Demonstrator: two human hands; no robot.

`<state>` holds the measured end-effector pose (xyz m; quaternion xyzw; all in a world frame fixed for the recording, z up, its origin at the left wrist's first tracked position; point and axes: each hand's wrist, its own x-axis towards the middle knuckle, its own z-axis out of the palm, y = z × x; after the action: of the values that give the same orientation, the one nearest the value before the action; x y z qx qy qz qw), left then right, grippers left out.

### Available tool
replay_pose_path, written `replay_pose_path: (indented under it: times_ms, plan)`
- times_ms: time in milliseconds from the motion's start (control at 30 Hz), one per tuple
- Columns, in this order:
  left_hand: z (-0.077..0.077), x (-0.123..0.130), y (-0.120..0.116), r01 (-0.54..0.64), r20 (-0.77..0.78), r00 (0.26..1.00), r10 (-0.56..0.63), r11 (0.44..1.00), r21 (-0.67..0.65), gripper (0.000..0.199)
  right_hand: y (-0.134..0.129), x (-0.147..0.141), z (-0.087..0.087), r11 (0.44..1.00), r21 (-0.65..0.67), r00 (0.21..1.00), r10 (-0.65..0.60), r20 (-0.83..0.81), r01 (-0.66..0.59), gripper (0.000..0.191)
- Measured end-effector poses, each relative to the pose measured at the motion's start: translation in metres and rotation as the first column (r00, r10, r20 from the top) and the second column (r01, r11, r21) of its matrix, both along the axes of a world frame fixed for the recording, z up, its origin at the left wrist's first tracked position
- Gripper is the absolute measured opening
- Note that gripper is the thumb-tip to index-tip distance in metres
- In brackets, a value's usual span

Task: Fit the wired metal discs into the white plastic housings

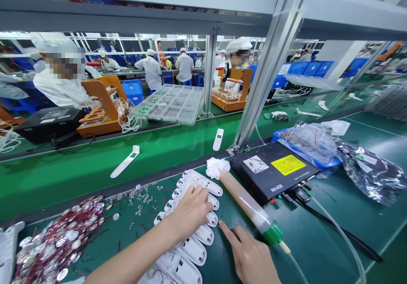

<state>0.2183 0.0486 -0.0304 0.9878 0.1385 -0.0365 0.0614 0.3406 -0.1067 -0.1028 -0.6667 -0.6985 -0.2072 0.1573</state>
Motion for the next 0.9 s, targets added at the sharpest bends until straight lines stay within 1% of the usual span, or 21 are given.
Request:
replay_pose_path:
  times_ms: [167,233,367,500,567,733,900]
  plan:
    - [0.001,0.001,-0.001,0.002,-0.006,1.000,-0.002,1.000,0.021,0.012,0.005,-0.004,0.003,1.000,-0.017,0.998,0.015,0.062,-0.014,0.052]
    - [0.001,0.002,-0.002,0.000,-0.011,1.000,0.001,0.999,0.035,0.012,0.006,-0.005,0.003,1.000,-0.003,0.998,0.005,0.065,-0.005,0.053]
    - [0.005,0.001,-0.005,-0.005,-0.009,1.000,0.005,0.999,0.052,0.014,-0.003,-0.008,0.004,0.999,0.047,1.000,-0.011,0.000,0.011,0.047]
    - [0.011,-0.011,-0.011,0.019,-0.010,1.000,-0.019,0.999,0.043,0.020,-0.018,-0.016,0.003,0.999,0.019,0.996,0.044,-0.079,-0.042,0.044]
    - [0.012,-0.017,-0.014,0.035,-0.030,0.999,-0.034,0.998,0.046,0.022,-0.022,-0.020,0.001,0.998,0.009,0.994,0.058,-0.088,-0.058,0.045]
    - [0.009,-0.024,-0.020,0.038,-0.062,0.998,-0.033,0.997,0.071,0.021,-0.019,-0.023,-0.002,0.999,0.000,0.998,0.049,-0.027,-0.049,0.049]
    - [0.007,-0.022,-0.021,0.037,-0.065,0.997,-0.032,0.996,0.078,0.022,-0.016,-0.024,0.002,0.999,0.004,0.998,0.053,0.027,-0.053,0.050]
